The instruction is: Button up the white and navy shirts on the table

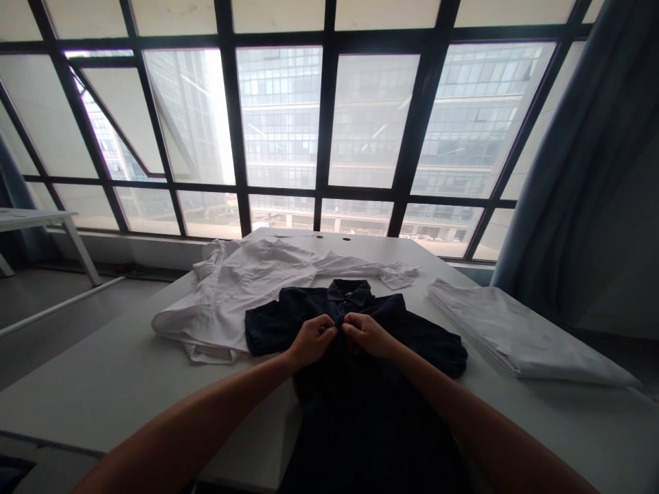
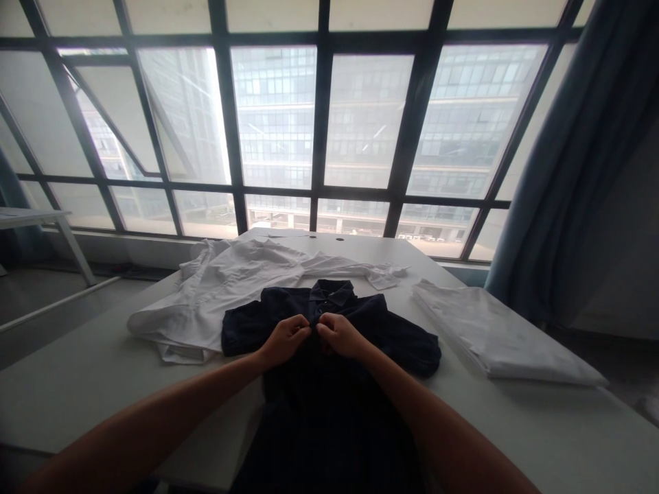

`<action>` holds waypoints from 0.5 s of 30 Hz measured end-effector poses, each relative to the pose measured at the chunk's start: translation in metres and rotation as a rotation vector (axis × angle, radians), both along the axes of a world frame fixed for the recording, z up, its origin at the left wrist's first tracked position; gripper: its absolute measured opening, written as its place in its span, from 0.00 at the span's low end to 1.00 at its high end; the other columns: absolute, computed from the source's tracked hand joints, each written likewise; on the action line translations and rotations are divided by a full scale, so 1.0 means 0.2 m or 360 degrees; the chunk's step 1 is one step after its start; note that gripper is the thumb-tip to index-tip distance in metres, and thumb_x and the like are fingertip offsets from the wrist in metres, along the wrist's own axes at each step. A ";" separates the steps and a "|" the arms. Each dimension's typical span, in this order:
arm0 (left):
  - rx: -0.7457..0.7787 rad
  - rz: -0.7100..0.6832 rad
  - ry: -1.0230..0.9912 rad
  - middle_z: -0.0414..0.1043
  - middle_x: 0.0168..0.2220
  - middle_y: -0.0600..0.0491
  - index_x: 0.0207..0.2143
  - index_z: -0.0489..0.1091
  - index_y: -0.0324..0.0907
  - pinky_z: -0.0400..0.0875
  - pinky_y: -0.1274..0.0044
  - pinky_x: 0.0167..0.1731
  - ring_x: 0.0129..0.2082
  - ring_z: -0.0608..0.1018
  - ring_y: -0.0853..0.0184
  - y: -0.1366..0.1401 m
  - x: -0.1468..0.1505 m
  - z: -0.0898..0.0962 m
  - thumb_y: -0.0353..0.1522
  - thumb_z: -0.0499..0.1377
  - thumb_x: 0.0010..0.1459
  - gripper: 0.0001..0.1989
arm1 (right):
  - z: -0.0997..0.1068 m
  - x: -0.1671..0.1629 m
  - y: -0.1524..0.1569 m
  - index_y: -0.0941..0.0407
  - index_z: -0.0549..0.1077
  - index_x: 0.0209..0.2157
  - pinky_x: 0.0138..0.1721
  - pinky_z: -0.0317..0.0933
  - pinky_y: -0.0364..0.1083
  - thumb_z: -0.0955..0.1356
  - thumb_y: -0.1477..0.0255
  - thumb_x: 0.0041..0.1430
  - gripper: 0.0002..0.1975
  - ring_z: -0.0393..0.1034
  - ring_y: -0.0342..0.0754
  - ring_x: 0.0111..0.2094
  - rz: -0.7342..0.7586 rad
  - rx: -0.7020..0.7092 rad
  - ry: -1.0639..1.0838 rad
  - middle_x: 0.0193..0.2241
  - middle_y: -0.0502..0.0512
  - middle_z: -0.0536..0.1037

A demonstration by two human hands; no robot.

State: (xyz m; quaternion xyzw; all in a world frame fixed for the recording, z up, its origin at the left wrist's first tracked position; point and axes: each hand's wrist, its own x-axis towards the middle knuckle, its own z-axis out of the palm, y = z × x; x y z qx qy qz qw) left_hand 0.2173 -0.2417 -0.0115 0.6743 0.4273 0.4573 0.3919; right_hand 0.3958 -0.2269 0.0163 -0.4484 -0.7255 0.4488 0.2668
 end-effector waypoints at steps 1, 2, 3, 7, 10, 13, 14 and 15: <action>-0.0006 -0.0020 -0.0028 0.62 0.20 0.59 0.29 0.66 0.40 0.59 0.81 0.22 0.21 0.67 0.73 0.00 0.00 0.00 0.38 0.57 0.53 0.10 | -0.02 0.00 0.01 0.56 0.65 0.31 0.23 0.64 0.40 0.63 0.68 0.60 0.06 0.69 0.44 0.22 0.0049 0.0011 -0.0001 0.22 0.45 0.70; -0.0016 -0.0050 -0.0061 0.62 0.21 0.59 0.30 0.66 0.40 0.59 0.81 0.22 0.21 0.67 0.73 -0.01 0.01 0.01 0.39 0.57 0.53 0.10 | -0.03 0.00 0.01 0.57 0.66 0.31 0.24 0.63 0.40 0.64 0.67 0.59 0.07 0.69 0.44 0.23 0.0102 0.0054 -0.0004 0.23 0.47 0.72; -0.0027 -0.0084 -0.0091 0.63 0.21 0.59 0.31 0.66 0.40 0.59 0.81 0.23 0.21 0.67 0.73 -0.01 0.01 0.01 0.39 0.57 0.53 0.11 | -0.05 0.00 0.02 0.58 0.68 0.32 0.25 0.63 0.41 0.65 0.66 0.58 0.08 0.69 0.44 0.24 0.0152 0.0120 -0.0011 0.24 0.48 0.73; -0.0018 -0.0142 -0.0072 0.63 0.21 0.59 0.30 0.66 0.40 0.59 0.81 0.22 0.21 0.67 0.72 -0.01 0.00 0.04 0.39 0.56 0.52 0.10 | -0.04 0.00 0.02 0.60 0.73 0.31 0.29 0.62 0.41 0.65 0.69 0.58 0.09 0.71 0.47 0.29 0.0126 0.0472 -0.0252 0.28 0.53 0.77; 0.0019 -0.0175 0.0146 0.63 0.21 0.59 0.27 0.66 0.39 0.58 0.82 0.22 0.22 0.66 0.73 -0.02 -0.05 0.06 0.35 0.56 0.50 0.07 | 0.05 0.06 0.01 0.59 0.74 0.26 0.28 0.59 0.41 0.68 0.71 0.53 0.06 0.71 0.47 0.27 -0.0013 0.0575 -0.0885 0.25 0.54 0.77; 0.0058 -0.0266 0.0424 0.63 0.20 0.59 0.26 0.70 0.38 0.57 0.82 0.22 0.22 0.64 0.74 -0.03 -0.08 0.07 0.31 0.56 0.50 0.06 | 0.14 0.16 0.00 0.58 0.75 0.23 0.25 0.57 0.42 0.69 0.73 0.50 0.05 0.70 0.46 0.22 -0.0040 0.0276 -0.1360 0.22 0.53 0.76; 0.0090 -0.0275 0.0507 0.63 0.20 0.59 0.26 0.71 0.38 0.56 0.82 0.22 0.22 0.64 0.73 -0.03 -0.08 0.07 0.31 0.56 0.50 0.06 | 0.17 0.19 -0.01 0.57 0.75 0.23 0.25 0.56 0.42 0.69 0.73 0.51 0.05 0.70 0.46 0.22 -0.0040 0.0210 -0.1408 0.22 0.53 0.76; 0.0133 -0.0270 0.0588 0.63 0.20 0.59 0.27 0.72 0.38 0.57 0.82 0.23 0.21 0.64 0.73 -0.04 -0.08 0.07 0.31 0.56 0.50 0.06 | 0.18 0.20 -0.01 0.57 0.76 0.24 0.25 0.56 0.42 0.69 0.73 0.51 0.05 0.70 0.46 0.22 -0.0057 0.0211 -0.1421 0.22 0.53 0.76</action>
